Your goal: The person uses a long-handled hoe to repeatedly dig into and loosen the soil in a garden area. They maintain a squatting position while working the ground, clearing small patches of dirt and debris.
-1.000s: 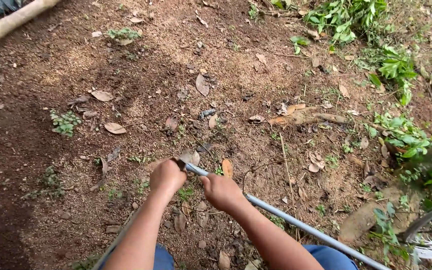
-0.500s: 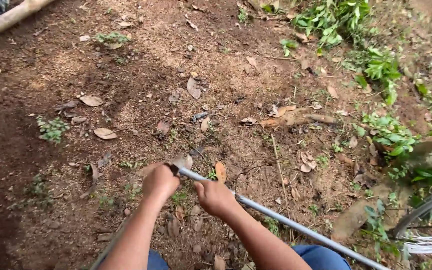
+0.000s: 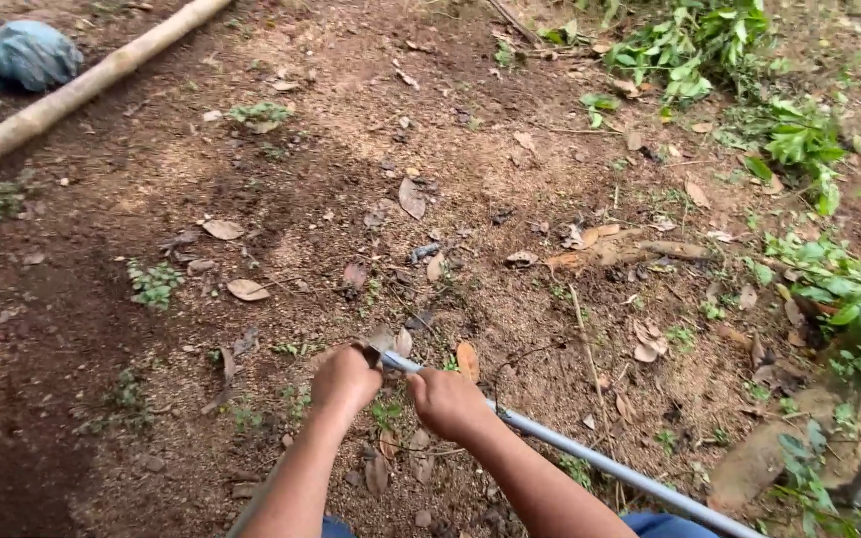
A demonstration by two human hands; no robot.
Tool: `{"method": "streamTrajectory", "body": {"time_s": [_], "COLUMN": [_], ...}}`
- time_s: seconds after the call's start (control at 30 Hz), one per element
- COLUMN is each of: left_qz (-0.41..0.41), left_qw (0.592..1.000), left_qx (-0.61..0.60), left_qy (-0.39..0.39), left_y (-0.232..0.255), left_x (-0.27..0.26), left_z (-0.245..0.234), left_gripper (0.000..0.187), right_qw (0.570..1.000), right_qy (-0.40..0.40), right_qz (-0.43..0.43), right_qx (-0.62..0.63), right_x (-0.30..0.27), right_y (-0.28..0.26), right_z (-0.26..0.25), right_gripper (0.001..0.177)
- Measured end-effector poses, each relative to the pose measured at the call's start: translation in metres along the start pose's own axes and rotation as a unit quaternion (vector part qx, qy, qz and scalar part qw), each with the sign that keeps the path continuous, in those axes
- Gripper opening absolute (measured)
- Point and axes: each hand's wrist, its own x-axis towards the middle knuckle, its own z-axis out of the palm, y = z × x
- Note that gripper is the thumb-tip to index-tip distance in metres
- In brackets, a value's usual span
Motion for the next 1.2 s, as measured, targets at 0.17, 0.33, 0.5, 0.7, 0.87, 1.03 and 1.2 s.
{"method": "streamTrajectory", "body": {"time_s": [0.17, 0.33, 0.5, 0.7, 0.87, 1.03, 1.2], "left_qz": [-0.021, 0.004, 0.008, -0.027, 0.003, -0.005, -0.013], "left_qw": [1.0, 1.0, 0.999, 0.997, 1.0, 0.998, 0.999], "left_qx": [0.0, -0.022, -0.006, -0.078, 0.003, -0.05, -0.048], "left_qy": [0.005, -0.001, 0.036, 0.001, -0.002, 0.034, -0.008], "left_y": [-0.007, -0.005, -0.01, 0.0, -0.002, -0.002, -0.008], "left_x": [0.003, 0.01, 0.016, -0.001, 0.01, -0.007, 0.011], "left_z": [-0.011, 0.007, 0.009, -0.021, 0.004, -0.014, -0.01], "left_gripper": [0.067, 0.058, 0.055, 0.041, 0.05, 0.036, 0.064], "right_qw": [1.0, 0.999, 1.0, 1.0, 0.999, 0.998, 1.0], "right_qy": [0.004, 0.004, -0.019, 0.012, 0.008, 0.027, 0.019], "right_qz": [-0.002, 0.03, 0.004, 0.01, 0.016, -0.056, 0.011], "right_qx": [0.014, 0.014, -0.009, 0.025, 0.029, 0.004, 0.014], "right_x": [-0.02, -0.023, 0.005, -0.012, -0.004, 0.022, -0.004], "right_y": [0.005, 0.032, -0.019, 0.04, 0.008, -0.018, 0.043], "right_z": [-0.002, 0.0, -0.003, 0.011, 0.006, 0.008, 0.019], "right_gripper": [0.049, 0.05, 0.049, 0.046, 0.049, 0.053, 0.045]}}
